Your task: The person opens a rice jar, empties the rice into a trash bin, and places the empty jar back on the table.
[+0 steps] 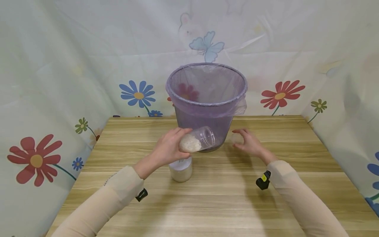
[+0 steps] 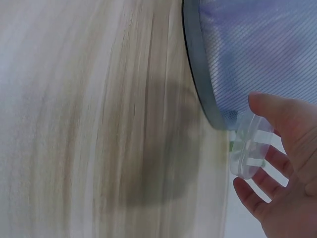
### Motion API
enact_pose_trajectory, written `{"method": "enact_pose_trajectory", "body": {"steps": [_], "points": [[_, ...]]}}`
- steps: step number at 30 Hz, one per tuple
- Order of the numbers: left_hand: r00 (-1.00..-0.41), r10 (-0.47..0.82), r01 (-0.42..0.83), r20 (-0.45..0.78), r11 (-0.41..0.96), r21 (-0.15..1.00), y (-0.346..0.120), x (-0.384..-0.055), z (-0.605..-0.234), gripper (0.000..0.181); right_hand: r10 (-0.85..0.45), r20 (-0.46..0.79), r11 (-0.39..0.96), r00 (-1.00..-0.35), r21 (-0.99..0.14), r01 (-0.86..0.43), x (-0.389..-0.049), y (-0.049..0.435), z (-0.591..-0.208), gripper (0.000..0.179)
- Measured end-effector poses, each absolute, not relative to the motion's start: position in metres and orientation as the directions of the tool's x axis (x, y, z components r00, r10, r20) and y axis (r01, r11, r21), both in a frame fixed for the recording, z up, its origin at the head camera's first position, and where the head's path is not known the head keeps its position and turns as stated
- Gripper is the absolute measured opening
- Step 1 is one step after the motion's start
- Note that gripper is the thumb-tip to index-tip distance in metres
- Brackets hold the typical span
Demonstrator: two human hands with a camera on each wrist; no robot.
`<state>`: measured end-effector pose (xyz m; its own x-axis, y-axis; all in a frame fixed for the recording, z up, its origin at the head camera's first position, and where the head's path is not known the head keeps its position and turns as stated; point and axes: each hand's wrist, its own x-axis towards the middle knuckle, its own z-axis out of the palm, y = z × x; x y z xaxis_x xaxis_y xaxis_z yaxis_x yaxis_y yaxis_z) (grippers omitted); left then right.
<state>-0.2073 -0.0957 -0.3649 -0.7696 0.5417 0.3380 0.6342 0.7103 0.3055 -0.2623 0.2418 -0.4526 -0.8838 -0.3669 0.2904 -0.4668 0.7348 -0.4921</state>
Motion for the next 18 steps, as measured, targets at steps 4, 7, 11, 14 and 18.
{"method": "enact_pose_trajectory", "body": {"steps": [4, 7, 11, 14, 18], "points": [[-0.772, 0.541, 0.632, 0.334, 0.712, 0.307, -0.096, -0.207, -0.365, 0.078, -0.346, 0.286, 0.749, -0.894, -0.489, -0.447, -0.268, 0.246, -0.458, 0.051], [-0.772, 0.542, 0.632, 0.332, 0.711, 0.309, -0.097, -0.207, -0.365, 0.078, -0.330, 0.270, 0.760, -0.905, -0.493, -0.424, -0.272, 0.250, -0.461, 0.051], [-0.772, 0.541, 0.632, 0.335, 0.710, 0.310, -0.097, -0.208, -0.367, 0.078, -0.310, 0.237, 0.769, -0.921, -0.507, -0.389, -0.275, 0.253, -0.462, 0.051], [-0.776, 0.534, 0.627, 0.336, 0.713, 0.314, -0.098, -0.207, -0.368, 0.078, -0.298, 0.231, 0.773, -0.926, -0.511, -0.376, -0.275, 0.256, -0.463, 0.050], [-0.787, 0.518, 0.612, 0.335, 0.720, 0.326, -0.101, -0.207, -0.367, 0.077, -0.283, 0.245, 0.789, -0.927, -0.490, -0.371, -0.275, 0.259, -0.466, 0.048]]}}
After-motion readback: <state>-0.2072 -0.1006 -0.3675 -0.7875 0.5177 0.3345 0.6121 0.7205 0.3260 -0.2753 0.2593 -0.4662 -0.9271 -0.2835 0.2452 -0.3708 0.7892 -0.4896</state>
